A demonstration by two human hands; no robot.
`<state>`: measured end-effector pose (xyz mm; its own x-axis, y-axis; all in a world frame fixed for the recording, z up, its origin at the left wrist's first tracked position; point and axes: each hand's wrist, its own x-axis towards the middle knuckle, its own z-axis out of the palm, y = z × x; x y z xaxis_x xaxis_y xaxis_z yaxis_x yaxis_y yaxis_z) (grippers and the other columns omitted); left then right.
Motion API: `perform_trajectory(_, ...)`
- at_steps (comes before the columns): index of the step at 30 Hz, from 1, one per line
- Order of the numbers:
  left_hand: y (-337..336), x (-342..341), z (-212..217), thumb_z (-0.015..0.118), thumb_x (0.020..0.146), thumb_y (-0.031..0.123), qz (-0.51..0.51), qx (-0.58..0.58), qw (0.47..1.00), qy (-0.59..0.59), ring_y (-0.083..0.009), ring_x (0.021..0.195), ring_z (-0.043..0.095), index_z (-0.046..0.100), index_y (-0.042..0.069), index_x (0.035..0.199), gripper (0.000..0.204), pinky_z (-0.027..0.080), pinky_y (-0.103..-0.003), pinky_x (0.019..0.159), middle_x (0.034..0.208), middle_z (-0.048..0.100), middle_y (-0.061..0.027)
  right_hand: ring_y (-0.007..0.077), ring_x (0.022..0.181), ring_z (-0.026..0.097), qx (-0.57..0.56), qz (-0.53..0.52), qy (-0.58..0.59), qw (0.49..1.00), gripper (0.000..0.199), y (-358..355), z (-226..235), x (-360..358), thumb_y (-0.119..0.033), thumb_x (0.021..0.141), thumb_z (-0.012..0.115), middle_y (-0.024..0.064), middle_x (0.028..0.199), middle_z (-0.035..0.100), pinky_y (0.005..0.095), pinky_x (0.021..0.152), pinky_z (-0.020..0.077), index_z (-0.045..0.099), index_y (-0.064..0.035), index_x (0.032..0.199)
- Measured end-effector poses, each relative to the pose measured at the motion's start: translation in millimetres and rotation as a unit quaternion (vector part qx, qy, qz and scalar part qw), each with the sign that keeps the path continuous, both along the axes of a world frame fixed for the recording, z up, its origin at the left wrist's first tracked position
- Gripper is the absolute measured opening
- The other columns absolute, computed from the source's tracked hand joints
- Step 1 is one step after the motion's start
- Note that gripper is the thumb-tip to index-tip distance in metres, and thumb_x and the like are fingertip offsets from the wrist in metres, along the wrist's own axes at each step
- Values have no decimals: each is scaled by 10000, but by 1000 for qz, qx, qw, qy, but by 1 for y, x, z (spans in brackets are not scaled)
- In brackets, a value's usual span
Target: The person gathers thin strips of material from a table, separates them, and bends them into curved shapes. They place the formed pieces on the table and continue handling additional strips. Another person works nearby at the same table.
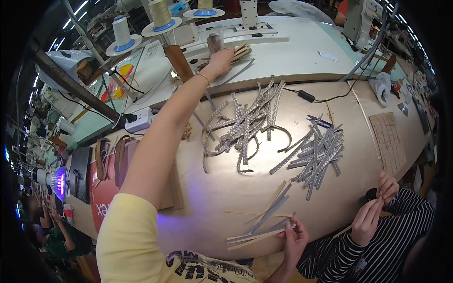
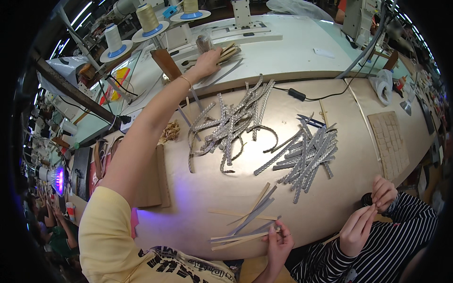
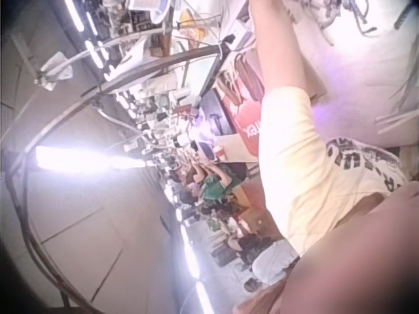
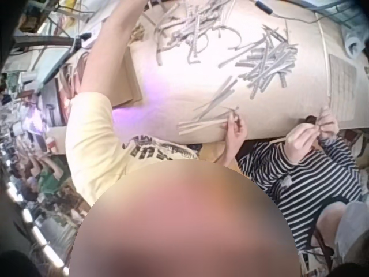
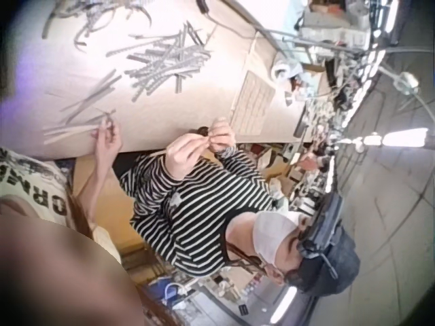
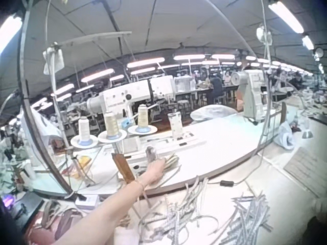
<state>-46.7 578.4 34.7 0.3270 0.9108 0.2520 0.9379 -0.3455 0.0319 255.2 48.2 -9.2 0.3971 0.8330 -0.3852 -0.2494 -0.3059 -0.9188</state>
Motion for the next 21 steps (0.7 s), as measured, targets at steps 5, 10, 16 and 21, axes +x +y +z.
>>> perform_trajectory(5,5,-2,4,753,792,205,-43,58,997,-26,-388,995,637,448,41,1253,577,534,-475,828,1062,623,-212,91,618,599,-6,-6,5,1000,329,4,3,-2,6,915,636,76,900,615,218,580,515,551,101,1218)
perform_trajectory(10,-35,19,35,702,866,232,-67,29,995,61,-360,1017,617,550,56,1259,457,504,-455,870,1168,627,-169,57,716,541,12,-13,-6,1000,456,1,2,-5,31,899,651,10,844,520,205,626,522,482,77,1321)
perform_trajectory(16,-227,31,98,718,833,230,-351,55,934,37,-336,995,614,573,82,1219,438,491,-427,872,1082,640,-134,53,727,556,21,-61,-18,998,369,10,-2,-14,-3,925,642,19,896,552,203,660,532,539,66,1272)
perform_trajectory(21,-421,5,126,710,853,333,-357,-200,910,60,-286,1095,612,575,106,1278,501,484,-407,938,1241,630,-93,77,714,560,73,-62,-155,983,300,32,-13,-17,-57,937,637,31,892,575,207,648,531,613,39,1220)
